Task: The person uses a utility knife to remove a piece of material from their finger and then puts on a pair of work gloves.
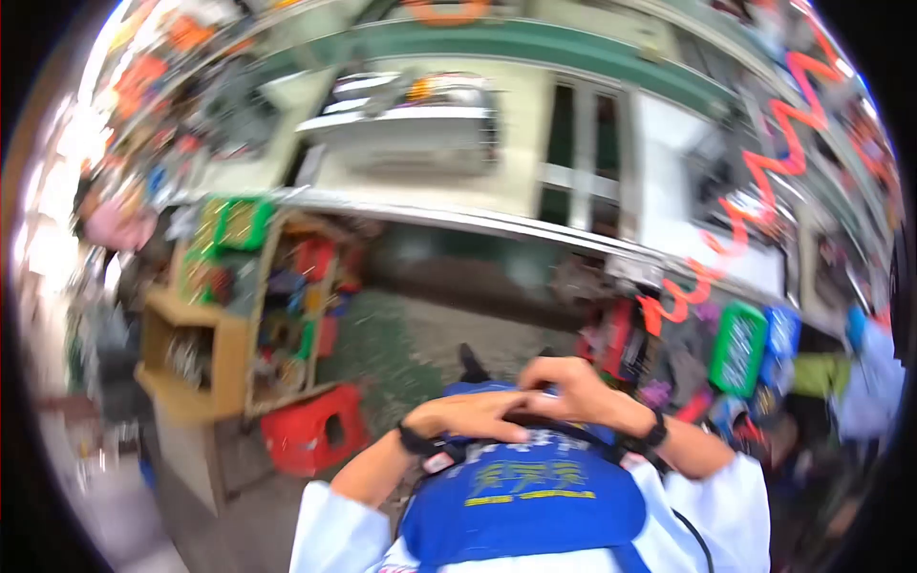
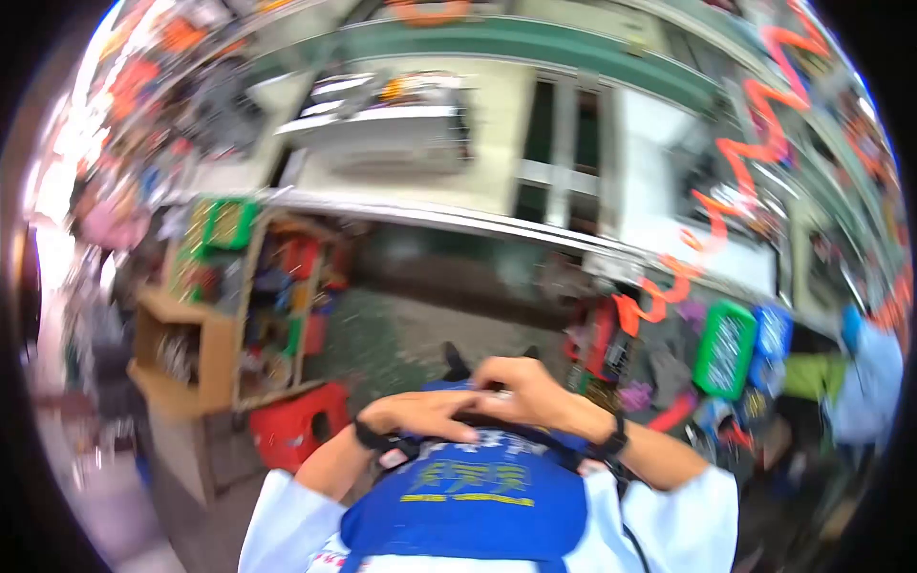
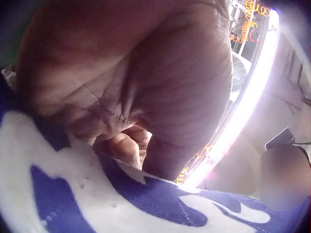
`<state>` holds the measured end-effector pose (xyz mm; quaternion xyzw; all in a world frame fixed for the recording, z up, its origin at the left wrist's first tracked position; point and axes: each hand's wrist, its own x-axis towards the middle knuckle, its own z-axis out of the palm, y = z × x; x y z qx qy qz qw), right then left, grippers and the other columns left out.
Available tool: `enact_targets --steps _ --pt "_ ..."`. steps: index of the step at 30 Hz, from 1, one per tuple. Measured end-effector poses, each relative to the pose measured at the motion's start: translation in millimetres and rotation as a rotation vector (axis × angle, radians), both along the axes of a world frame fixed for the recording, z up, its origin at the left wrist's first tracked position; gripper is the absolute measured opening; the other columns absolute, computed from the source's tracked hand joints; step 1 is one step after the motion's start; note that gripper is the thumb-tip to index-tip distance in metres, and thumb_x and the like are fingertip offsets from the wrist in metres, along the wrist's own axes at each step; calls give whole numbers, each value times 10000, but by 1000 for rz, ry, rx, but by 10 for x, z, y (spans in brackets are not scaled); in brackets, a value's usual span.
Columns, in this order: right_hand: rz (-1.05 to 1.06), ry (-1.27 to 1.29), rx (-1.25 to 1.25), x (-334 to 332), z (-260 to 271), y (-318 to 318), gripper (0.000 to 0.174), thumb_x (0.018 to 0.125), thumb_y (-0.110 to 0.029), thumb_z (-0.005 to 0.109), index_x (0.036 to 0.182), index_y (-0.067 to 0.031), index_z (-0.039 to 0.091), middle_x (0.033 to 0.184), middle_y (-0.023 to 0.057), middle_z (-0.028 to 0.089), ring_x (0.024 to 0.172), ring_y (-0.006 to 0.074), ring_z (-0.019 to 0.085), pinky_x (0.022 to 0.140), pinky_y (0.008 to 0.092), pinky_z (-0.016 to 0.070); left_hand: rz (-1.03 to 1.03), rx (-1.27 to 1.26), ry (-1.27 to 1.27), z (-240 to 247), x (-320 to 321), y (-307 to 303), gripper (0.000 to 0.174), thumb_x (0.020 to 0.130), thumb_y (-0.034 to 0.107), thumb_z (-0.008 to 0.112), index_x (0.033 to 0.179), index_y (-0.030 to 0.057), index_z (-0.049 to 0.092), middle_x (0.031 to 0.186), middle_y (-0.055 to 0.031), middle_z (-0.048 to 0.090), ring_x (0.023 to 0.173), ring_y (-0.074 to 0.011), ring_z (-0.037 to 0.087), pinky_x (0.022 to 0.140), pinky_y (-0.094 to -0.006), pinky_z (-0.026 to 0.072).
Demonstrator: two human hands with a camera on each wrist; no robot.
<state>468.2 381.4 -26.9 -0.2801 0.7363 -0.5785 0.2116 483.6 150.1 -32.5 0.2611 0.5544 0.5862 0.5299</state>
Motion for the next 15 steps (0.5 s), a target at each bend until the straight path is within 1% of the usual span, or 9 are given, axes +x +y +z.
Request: enact_targets --steps 1,2,3,4,6,7,9,12,15 --pt "10 -21 13 -19 27 -29 169 834 -87 709 973 9 692 881 141 715 817 237 718 721 359 570 -12 -59 -141 60 -37 -18 722 937 364 718 1459 -48 436 1451 -176 517 1358 -231 466 1174 -386 333" --pt "23 -46 18 -37 39 -17 171 845 -103 709 971 12 687 886 146 715 820 244 717 724 368 571 -23 -131 -87 43 -43 -34 699 927 348 724 1438 -45 454 1427 -163 527 1337 -228 474 1163 -382 340" --pt "11 -47 14 -15 62 6 172 843 -110 700 959 16 682 881 156 711 808 265 711 714 382 565 -63 -177 -52 103 -65 -14 708 921 337 723 1450 -39 443 1443 -157 517 1352 -230 465 1167 -377 335" --pt "15 -53 0 -24 43 26 174 840 -117 691 948 19 677 877 166 706 796 286 705 703 396 559 -14 -154 -104 103 -72 15 670 933 278 721 1453 -35 439 1427 -160 525 1343 -219 479 1167 -377 346" --pt "-18 -28 15 -9 -39 77 173 818 -106 667 931 24 672 861 182 691 761 327 683 675 420 540 37 -98 -286 31 -46 84 709 924 282 728 1473 -37 412 1461 -160 500 1374 -223 459 1179 -374 335" --pt "-43 -47 9 17 -59 93 171 793 -83 648 924 22 678 854 190 684 748 351 670 659 433 524 11 -105 -287 -15 -54 94 709 922 280 729 1472 -37 413 1464 -160 498 1377 -224 457 1182 -374 333" --pt "-90 -36 9 70 -131 142 164 795 -71 645 925 22 682 858 190 688 763 346 680 672 423 532 -11 -120 -293 -111 -52 139 709 919 277 731 1470 -37 414 1469 -160 492 1382 -227 453 1189 -374 328" --pt "-135 -53 -21 146 -192 191 165 802 -57 646 941 23 686 870 190 693 791 343 694 692 412 544 -74 -146 -333 -53 -120 209 786 909 227 730 1528 -45 327 1538 -160 423 1437 -241 387 1211 -395 279" --pt "-153 -59 -13 184 -144 248 175 814 -52 656 967 29 683 889 188 694 817 342 703 707 405 555 -143 -159 -281 -68 -169 238 752 920 230 719 1514 -48 352 1522 -172 443 1432 -245 395 1211 -393 277"
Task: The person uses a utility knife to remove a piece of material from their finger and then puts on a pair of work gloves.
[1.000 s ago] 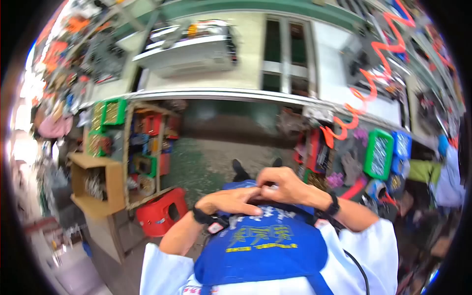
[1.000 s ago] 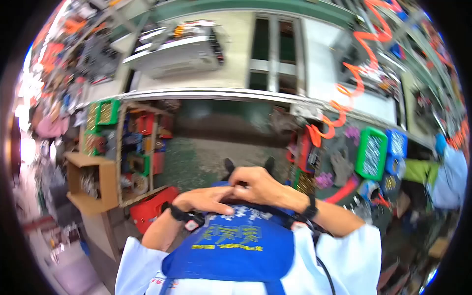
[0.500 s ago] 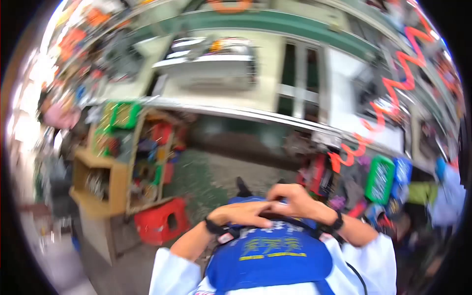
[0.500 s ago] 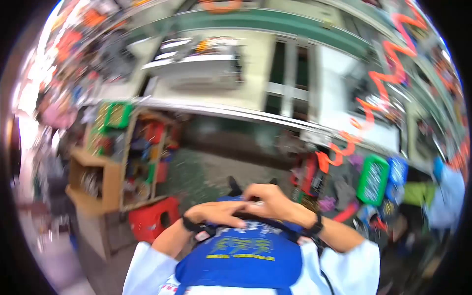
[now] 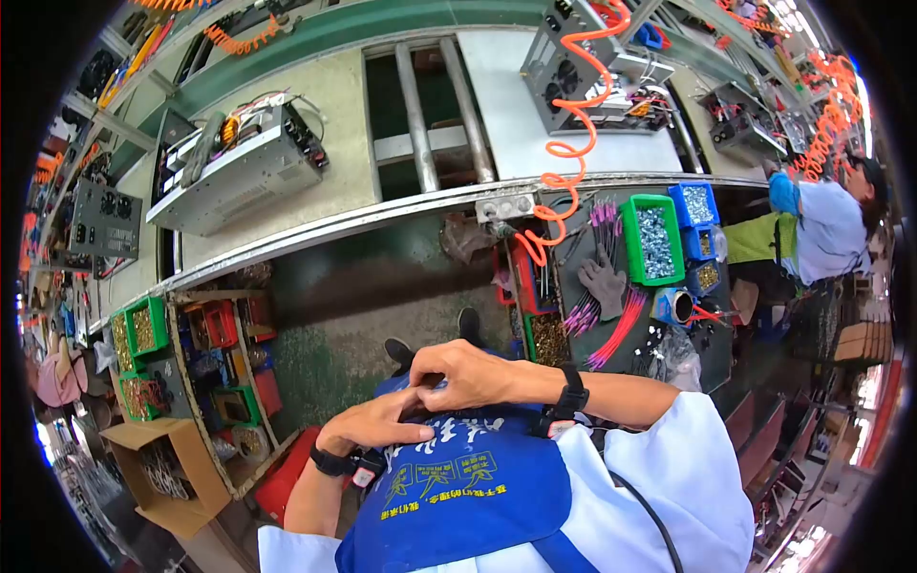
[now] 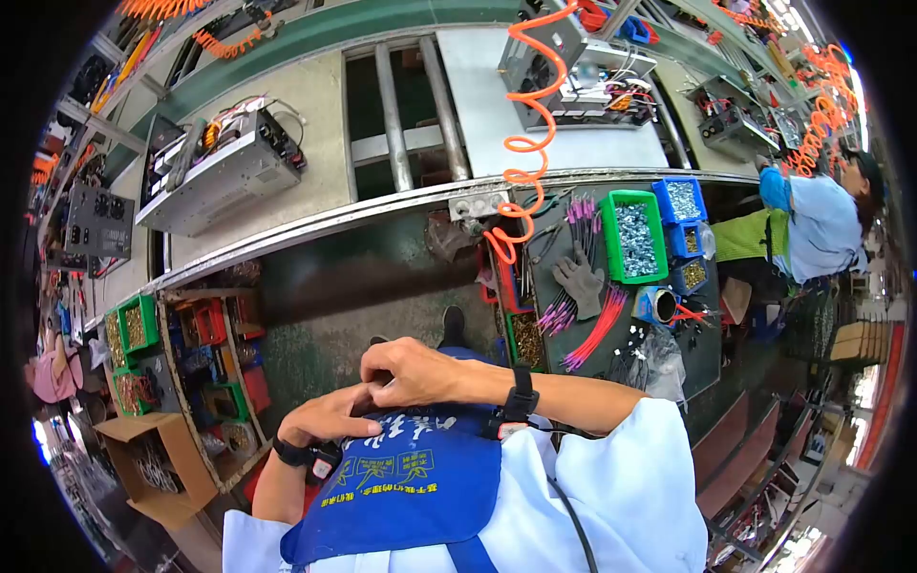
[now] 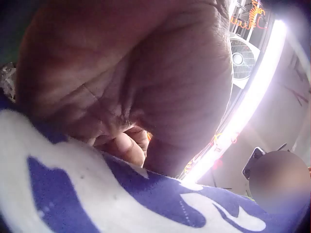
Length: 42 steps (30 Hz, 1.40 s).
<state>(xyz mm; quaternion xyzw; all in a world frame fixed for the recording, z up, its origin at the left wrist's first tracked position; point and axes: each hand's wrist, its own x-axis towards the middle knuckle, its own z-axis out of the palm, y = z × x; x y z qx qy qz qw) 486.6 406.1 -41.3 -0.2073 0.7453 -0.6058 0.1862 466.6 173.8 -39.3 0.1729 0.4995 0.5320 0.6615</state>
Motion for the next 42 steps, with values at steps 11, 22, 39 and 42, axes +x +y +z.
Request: enact_targets --steps 11,22,39,42 --pt "64 574 409 -50 -74 -76 163 763 -154 739 868 -65 652 916 42 633 928 233 588 786 366 464 281 99 -116 -209 95 42 640 966 117 665 1499 -21 339 1470 -156 488 1410 -217 447 1193 -371 346" --pt "218 584 558 -185 -326 -762 190 718 -199 703 769 -52 595 779 78 538 795 248 522 697 372 425 423 -5 -248 -418 162 -431 591 936 61 679 1439 -36 384 1420 -151 533 1363 -211 488 1182 -387 356" --pt "225 395 499 -373 -662 -1784 192 686 -154 703 780 -23 599 777 116 560 798 277 554 712 391 454 532 10 -481 -823 85 -1468 648 915 70 721 1461 23 376 1407 -76 503 1316 -152 469 1085 -333 390" --pt "191 404 496 -374 -696 -1917 181 721 -171 708 766 -48 583 764 102 543 775 277 543 693 395 446 536 16 -511 -804 34 -1583 650 905 87 733 1453 42 386 1424 -66 479 1403 -177 408 1189 -376 320"
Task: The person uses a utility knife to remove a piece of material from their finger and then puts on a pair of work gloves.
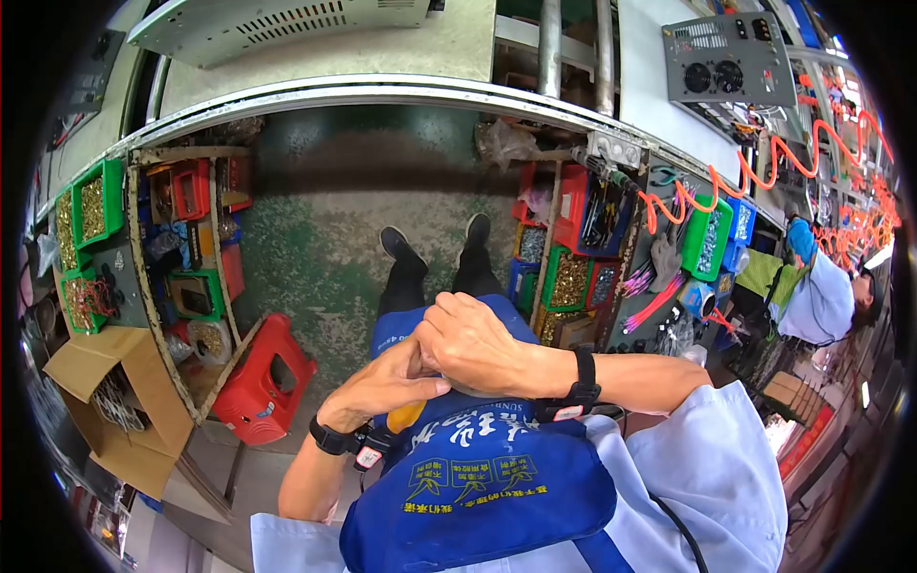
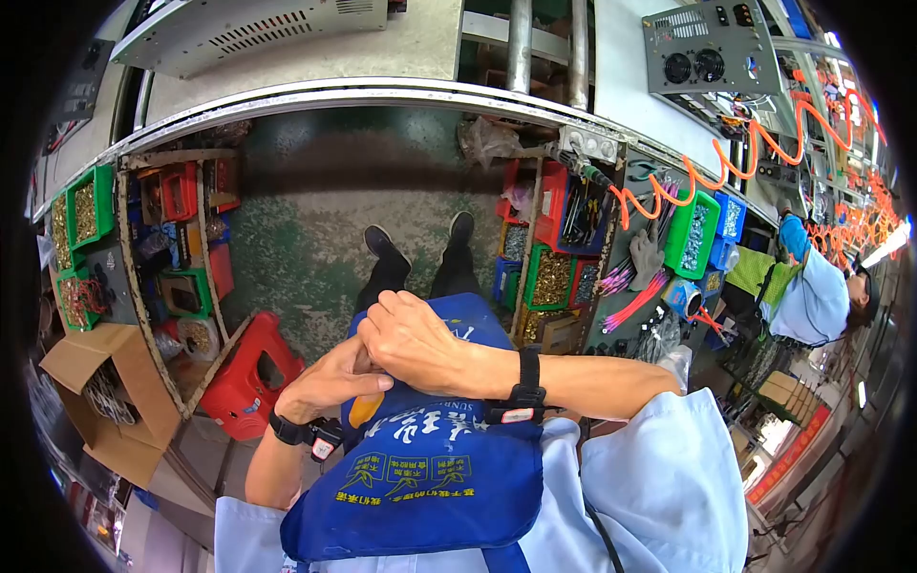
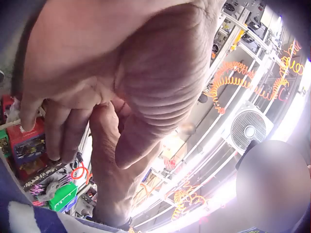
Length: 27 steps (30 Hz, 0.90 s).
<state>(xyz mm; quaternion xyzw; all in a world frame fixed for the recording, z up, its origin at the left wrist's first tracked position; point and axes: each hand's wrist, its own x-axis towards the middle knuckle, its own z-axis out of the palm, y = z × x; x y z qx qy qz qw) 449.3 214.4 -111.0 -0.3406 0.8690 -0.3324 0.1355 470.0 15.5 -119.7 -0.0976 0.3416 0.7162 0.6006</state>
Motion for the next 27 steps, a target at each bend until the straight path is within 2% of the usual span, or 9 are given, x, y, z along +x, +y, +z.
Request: enact_targets --steps 8,14,17,20,23,27 --pt "-24 52 -66 -68 5 -124 169 700 -154 701 761 -51 580 755 93 529 766 274 534 688 399 444 -46 -5 157 -21 -75 -123 662 904 126 757 1445 34 387 1414 -77 477 1384 -178 414 1171 -368 335" --pt "-99 100 -39 -3 -84 -16 200 650 -164 710 750 -55 575 754 89 523 765 271 530 661 399 436 -138 -35 187 -59 -160 -14 616 903 149 760 1407 14 432 1342 -78 538 1319 -172 478 1125 -367 395" --pt "-131 129 -63 -30 2 80 211 633 -170 715 746 -58 576 753 86 521 764 269 530 653 396 432 -179 -35 226 -21 -215 112 640 908 117 750 1430 -23 408 1366 -101 550 1282 -158 500 1090 -342 410" --pt "-165 228 -50 -45 6 155 211 607 -183 704 720 -80 559 728 71 513 730 255 527 623 385 421 -297 -105 379 82 -346 205 646 900 139 763 1425 -16 421 1364 -106 547 1287 -164 497 1087 -352 418" --pt "-210 325 -85 -95 25 232 201 587 -175 695 697 -95 548 699 51 499 693 236 523 599 374 412 -284 -149 418 258 -437 303 644 897 152 768 1421 -10 429 1371 -106 540 1297 -177 495 1099 -364 418" --pt "-320 278 -181 -114 151 361 162 606 -56 689 720 -79 576 704 62 533 678 252 535 614 393 428 -127 8 324 352 -413 404 760 896 190 774 1505 3 357 1442 -103 486 1361 -185 456 1151 -374 374"
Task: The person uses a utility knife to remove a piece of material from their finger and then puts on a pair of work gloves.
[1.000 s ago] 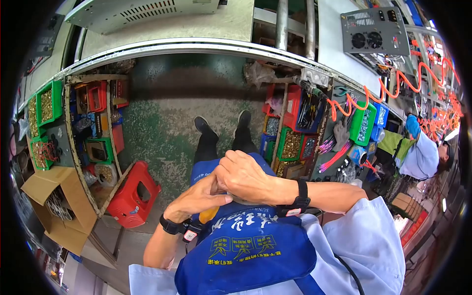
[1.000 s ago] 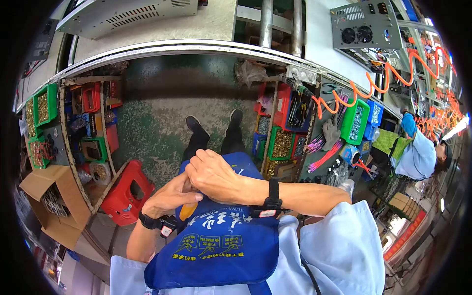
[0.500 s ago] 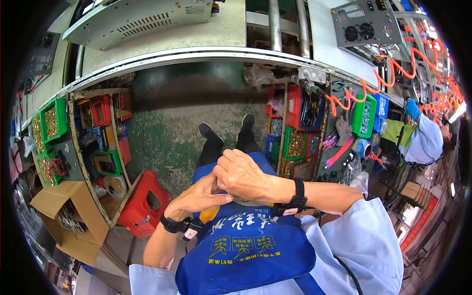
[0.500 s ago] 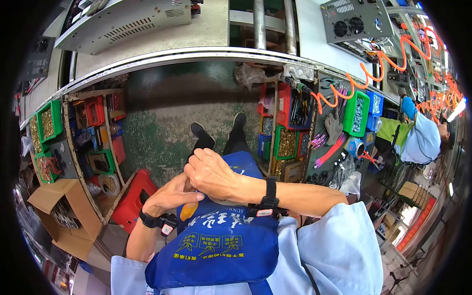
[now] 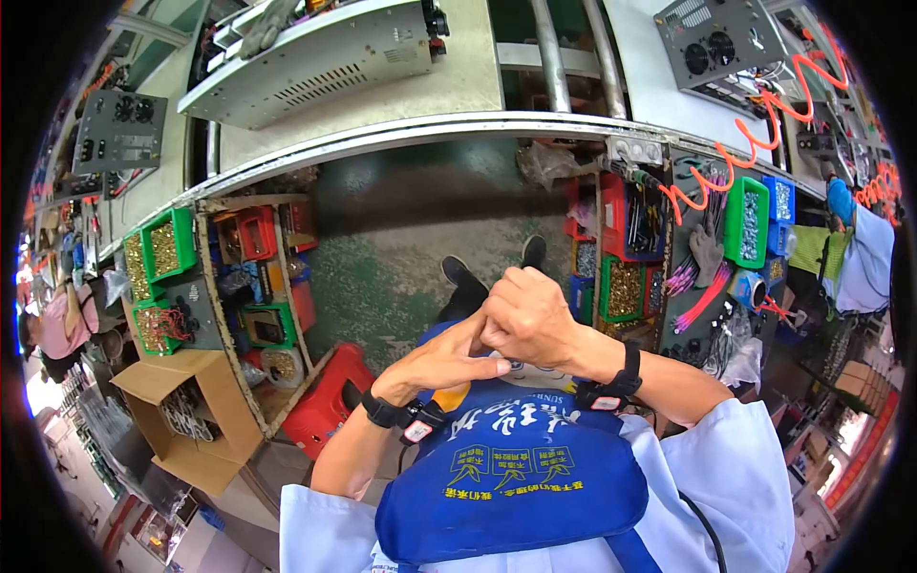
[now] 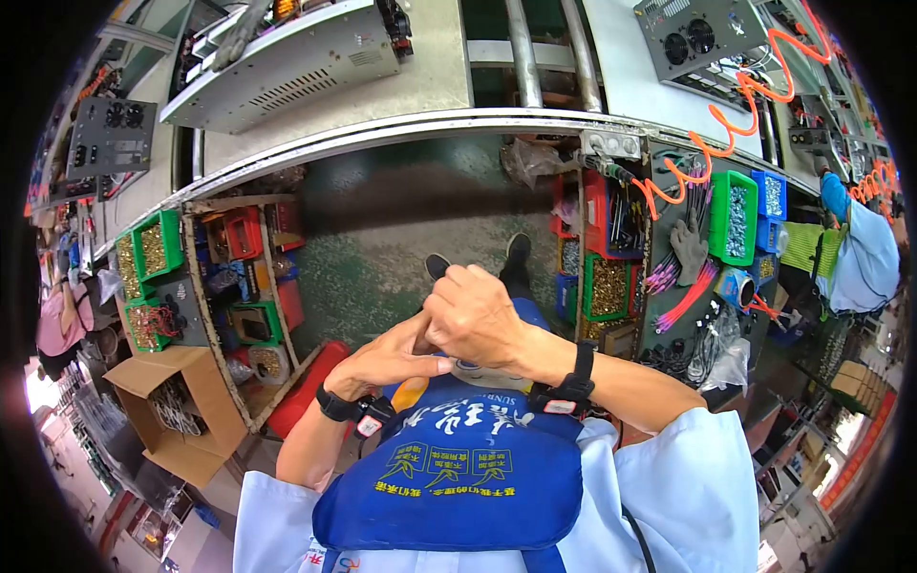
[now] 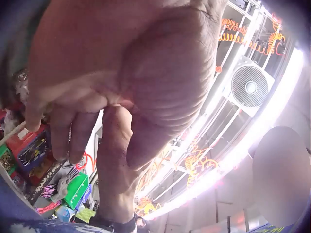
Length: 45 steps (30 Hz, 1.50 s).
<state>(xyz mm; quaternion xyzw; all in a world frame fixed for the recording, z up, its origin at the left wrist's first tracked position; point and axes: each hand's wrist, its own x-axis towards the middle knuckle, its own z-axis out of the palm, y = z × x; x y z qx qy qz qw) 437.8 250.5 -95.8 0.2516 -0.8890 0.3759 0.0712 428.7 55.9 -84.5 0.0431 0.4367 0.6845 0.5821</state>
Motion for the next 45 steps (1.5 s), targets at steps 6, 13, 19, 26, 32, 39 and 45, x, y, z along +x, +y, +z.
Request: enact_targets --steps 6,13,19,26,32,39,45 --pt "-116 -141 -256 -3 248 271 151 721 -58 738 824 -42 629 765 97 609 705 280 600 623 390 472 -2 193 -125 201 -38 144 1043 906 114 712 1639 45 -26 1626 -149 256 1511 -248 286 1238 -412 259" --pt "-68 -340 -172 117 609 503 230 794 -201 739 956 -38 747 814 129 603 718 311 640 630 404 522 -114 116 78 358 58 322 901 915 146 715 1594 -5 143 1603 -152 274 1504 -244 303 1244 -403 252" --pt "-34 -324 -261 151 569 704 195 809 -176 719 925 -22 745 836 136 611 727 323 638 644 410 525 -113 83 142 505 84 514 817 923 143 712 1564 -1 225 1522 -152 386 1483 -260 347 1238 -396 267" --pt "-4 -238 -199 225 565 815 165 817 -82 695 963 -27 747 834 133 635 727 310 649 643 381 531 -90 50 165 519 183 659 790 942 177 695 1562 2 237 1538 -193 411 1450 -278 407 1227 -404 286" --pt "-344 -677 -357 374 -65 990 227 863 -89 624 1032 -11 753 907 148 716 777 237 706 702 355 551 102 -196 134 244 368 750 635 1092 318 459 1597 -5 250 1360 -211 636 1301 -264 567 1147 -405 407" --pt "-789 -971 -54 690 -2281 2116 346 843 -222 640 1113 -30 740 984 208 756 945 310 743 840 409 574 396 -345 76 -433 651 473 569 1122 390 361 1404 -69 545 1107 -209 744 1144 -288 686 1045 -406 504" --pt "-1185 -862 299 443 -3928 3504 342 867 -250 617 1133 -68 731 1082 269 706 1082 455 665 949 478 533 330 -537 -48 -1269 796 328 909 1092 585 181 896 -84 764 981 -225 761 1152 -346 676 1093 -485 445"
